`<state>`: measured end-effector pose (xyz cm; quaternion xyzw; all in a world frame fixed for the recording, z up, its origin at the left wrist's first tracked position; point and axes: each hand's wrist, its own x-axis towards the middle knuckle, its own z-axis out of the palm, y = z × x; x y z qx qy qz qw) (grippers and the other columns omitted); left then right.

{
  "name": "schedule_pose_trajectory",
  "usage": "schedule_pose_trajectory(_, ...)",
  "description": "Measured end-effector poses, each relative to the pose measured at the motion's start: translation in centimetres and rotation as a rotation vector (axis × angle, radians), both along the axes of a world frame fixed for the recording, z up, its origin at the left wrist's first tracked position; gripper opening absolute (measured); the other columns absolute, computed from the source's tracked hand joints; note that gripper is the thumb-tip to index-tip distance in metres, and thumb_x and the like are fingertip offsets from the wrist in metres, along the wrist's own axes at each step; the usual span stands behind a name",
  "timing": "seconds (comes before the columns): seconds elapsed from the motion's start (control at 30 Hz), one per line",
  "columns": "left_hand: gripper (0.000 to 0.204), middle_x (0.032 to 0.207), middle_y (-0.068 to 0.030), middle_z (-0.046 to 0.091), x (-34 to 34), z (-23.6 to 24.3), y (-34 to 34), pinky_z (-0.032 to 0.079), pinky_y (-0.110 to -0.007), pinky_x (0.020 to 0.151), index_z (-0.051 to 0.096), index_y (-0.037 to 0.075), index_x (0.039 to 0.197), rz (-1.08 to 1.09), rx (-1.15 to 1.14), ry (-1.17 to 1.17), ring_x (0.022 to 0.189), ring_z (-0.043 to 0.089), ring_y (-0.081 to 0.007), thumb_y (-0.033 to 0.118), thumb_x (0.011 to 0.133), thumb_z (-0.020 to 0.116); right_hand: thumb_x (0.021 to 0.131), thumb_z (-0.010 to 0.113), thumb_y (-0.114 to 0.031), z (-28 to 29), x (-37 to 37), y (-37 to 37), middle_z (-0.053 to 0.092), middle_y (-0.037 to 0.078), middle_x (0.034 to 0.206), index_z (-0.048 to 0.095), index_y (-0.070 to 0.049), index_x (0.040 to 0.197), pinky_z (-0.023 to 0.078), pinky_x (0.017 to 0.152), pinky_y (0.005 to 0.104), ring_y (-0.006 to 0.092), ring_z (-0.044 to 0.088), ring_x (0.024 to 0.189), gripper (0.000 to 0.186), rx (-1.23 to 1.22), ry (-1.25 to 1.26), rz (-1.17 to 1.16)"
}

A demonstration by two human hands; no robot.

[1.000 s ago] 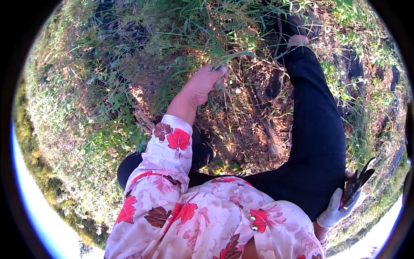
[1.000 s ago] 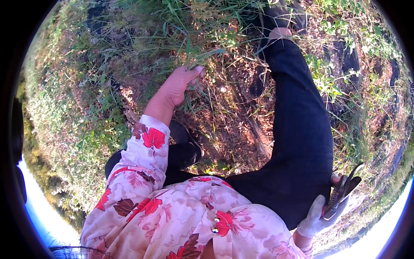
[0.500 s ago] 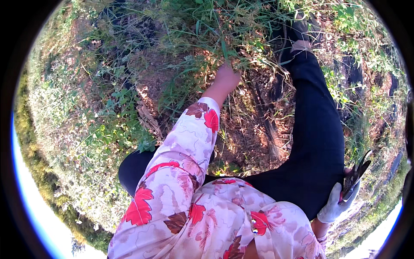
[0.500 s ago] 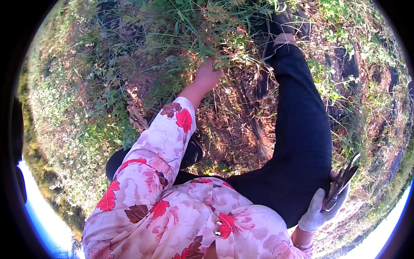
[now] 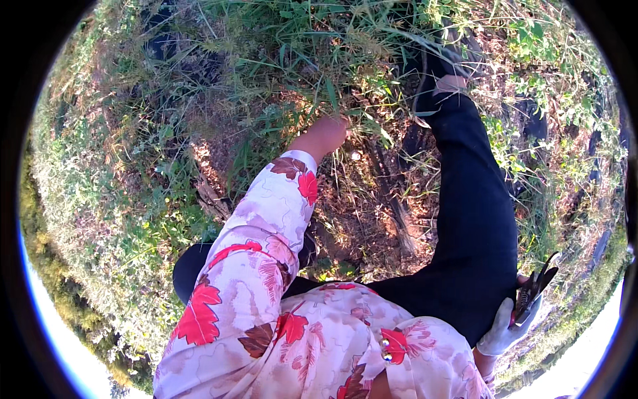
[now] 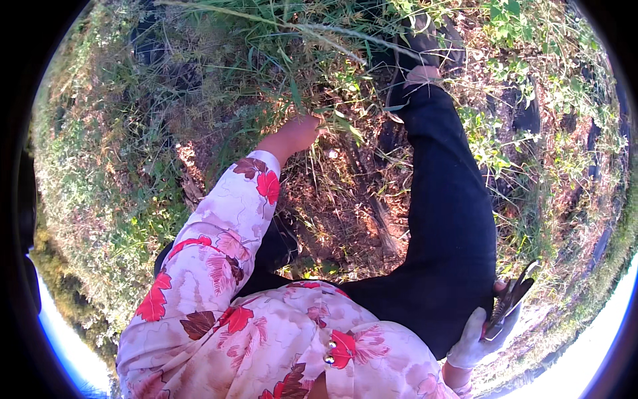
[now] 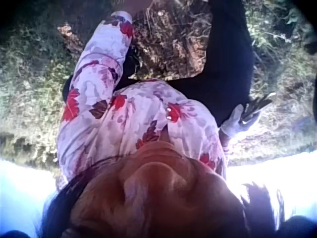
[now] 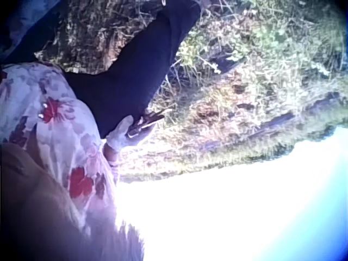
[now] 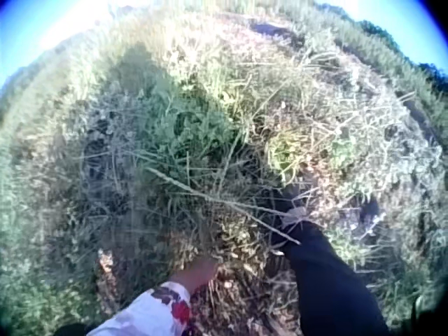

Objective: The person kneels on the ground and repeatedly pulls weeds from the soil by hand. They gather the removed weeds and place them aside while continuing to clear the area.

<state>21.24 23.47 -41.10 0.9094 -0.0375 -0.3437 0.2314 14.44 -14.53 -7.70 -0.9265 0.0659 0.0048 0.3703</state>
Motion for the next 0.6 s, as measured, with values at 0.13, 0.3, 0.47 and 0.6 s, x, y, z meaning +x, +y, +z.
schedule_pose_trajectory(0.13,0.023,0.089,-0.0182,0.063,-3.2,4.1,-0.5,0.047,-0.047,0.077,0.063,0.003,0.089,-0.17,0.007,0.12,0.087,0.06,-0.036,0.023,0.079,0.056,0.072,0.042,0.007,-0.1,0.2,0.6,0.052,0.018,0.112,0.034,0.008,0.129,0.033,0.099,0.0386,0.0259,0.05,0.107,0.058,0.118,-0.008,-0.039)
schedule_pose_trajectory(0.3,0.02,0.091,-0.0164,0.065,-13.5,10.7,-5.0,0.051,-0.043,0.073,0.067,0.004,0.087,-0.145,-0.1,0.186,0.086,0.063,-0.0338,0.014,0.074,0.055,0.074,0.045,0.008,0.6,-0.3,0.9,0.051,0.016,0.115,0.036,0.005,0.13,0.036,0.096,0.0342,0.0224,0.051,0.107,0.057,0.124,-0.025,-0.005)
schedule_pose_trajectory(0.47,0.018,0.086,-0.0162,0.065,-17.1,13.7,-6.3,0.051,-0.045,0.069,0.063,0.004,0.086,-0.267,0.05,0.126,0.081,0.063,-0.0343,0.012,0.074,0.054,0.075,0.048,0.005,-0.8,-1.0,-0.1,0.053,0.012,0.115,0.042,0.004,0.127,0.037,0.094,0.0303,0.0178,0.052,0.102,0.053,0.239,-0.092,0.017)
schedule_pose_trajectory(0.6,0.019,0.082,-0.0154,0.064,-17.3,22.4,-2.9,0.05,-0.046,0.066,0.061,0.004,0.087,0.042,0.083,-0.123,0.079,0.063,-0.034,0.012,0.07,0.058,0.074,0.054,0.001,-0.8,-1.5,2.0,0.054,0.014,0.119,0.046,0.002,0.124,0.04,0.094,0.0331,0.022,0.053,0.108,0.05,0.184,-0.162,0.138)
